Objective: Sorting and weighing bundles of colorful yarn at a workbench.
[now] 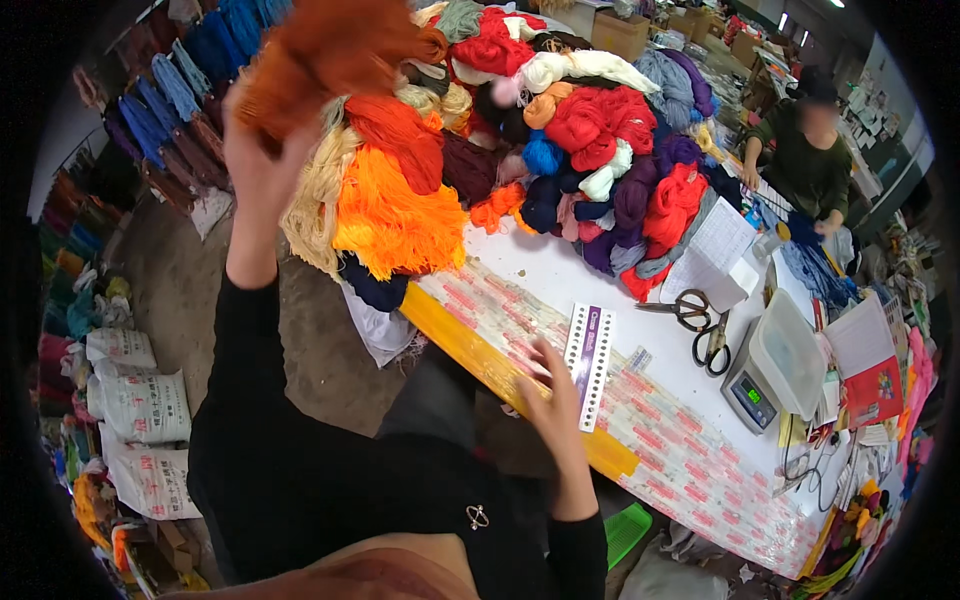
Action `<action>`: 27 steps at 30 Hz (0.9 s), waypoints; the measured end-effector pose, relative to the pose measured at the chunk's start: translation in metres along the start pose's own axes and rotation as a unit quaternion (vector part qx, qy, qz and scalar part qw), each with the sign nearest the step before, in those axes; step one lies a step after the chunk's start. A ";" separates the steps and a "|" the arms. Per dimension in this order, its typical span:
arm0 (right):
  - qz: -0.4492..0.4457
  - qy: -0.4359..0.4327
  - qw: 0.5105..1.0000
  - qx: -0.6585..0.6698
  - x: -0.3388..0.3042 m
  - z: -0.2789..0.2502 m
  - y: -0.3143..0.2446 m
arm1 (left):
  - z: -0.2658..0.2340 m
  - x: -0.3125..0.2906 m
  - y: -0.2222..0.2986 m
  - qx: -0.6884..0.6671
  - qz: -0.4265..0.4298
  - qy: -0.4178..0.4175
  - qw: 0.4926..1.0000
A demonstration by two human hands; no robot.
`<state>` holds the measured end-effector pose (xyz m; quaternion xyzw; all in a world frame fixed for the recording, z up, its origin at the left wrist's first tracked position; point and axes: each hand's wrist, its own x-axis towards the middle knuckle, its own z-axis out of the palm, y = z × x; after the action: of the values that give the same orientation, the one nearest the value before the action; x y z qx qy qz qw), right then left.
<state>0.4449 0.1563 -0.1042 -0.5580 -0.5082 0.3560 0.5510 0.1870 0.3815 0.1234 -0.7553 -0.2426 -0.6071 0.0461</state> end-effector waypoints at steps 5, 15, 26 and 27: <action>-0.005 -0.028 0.952 0.304 0.041 0.072 -0.052 | 0.028 0.015 0.018 -0.204 -0.008 -0.505 0.838; 0.193 -0.182 0.870 0.416 0.007 0.093 -0.029 | 0.155 0.056 -0.258 0.312 -0.183 -0.197 0.911; 0.032 -0.114 0.993 -0.010 -0.005 0.073 -0.033 | 0.016 0.028 -0.135 0.284 0.122 0.263 0.914; 0.011 -0.088 0.989 -0.117 -0.002 0.076 -0.042 | -0.005 0.014 -0.111 0.255 0.138 0.287 0.913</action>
<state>0.3642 0.1690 -0.0740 -0.5908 -0.5868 0.3478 0.4309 0.1374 0.4814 0.1126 -0.5368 -0.2584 -0.7032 0.3882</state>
